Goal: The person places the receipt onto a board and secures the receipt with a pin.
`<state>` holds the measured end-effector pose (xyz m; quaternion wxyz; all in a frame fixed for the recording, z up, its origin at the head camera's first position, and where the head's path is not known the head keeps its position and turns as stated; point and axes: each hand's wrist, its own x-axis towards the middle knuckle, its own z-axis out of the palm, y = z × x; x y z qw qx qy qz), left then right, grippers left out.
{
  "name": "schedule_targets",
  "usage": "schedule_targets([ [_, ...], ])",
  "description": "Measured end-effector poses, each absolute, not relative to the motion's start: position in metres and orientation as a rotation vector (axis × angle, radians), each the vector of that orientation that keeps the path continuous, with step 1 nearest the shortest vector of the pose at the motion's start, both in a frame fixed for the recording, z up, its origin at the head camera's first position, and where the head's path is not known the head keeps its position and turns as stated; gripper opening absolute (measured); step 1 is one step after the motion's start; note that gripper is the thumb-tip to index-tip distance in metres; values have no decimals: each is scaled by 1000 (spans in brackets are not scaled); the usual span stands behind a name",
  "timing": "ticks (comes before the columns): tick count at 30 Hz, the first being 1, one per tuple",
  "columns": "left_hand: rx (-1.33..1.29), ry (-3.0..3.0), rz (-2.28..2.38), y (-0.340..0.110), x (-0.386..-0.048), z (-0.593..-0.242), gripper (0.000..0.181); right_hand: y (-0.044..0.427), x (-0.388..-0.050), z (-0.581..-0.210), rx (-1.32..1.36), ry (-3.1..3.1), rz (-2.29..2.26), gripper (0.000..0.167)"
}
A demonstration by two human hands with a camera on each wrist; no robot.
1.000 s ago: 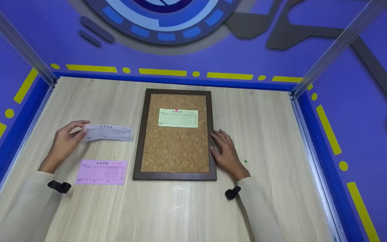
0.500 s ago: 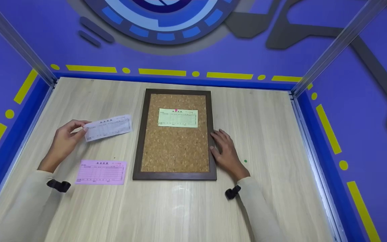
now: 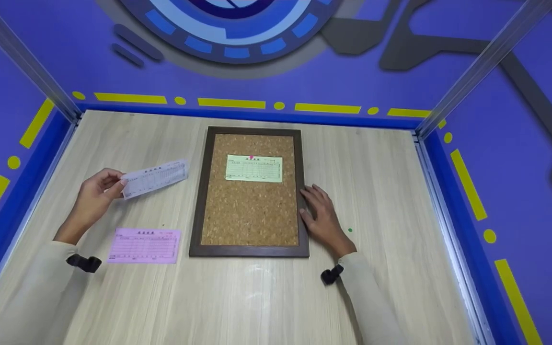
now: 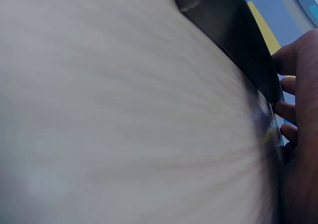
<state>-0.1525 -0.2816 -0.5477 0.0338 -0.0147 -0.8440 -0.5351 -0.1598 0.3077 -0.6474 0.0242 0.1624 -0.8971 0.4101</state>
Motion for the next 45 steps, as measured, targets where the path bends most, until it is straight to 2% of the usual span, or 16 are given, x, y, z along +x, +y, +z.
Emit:
schedule_targets([
  [12, 28, -2534, -1827, -279, -154, -543, 18, 308, -159, -648, 521, -2751, 1279, 52],
  [45, 47, -2488, -1845, -266, -157, -538, 18, 307, -161, -630, 469, -2925, 1223, 55],
])
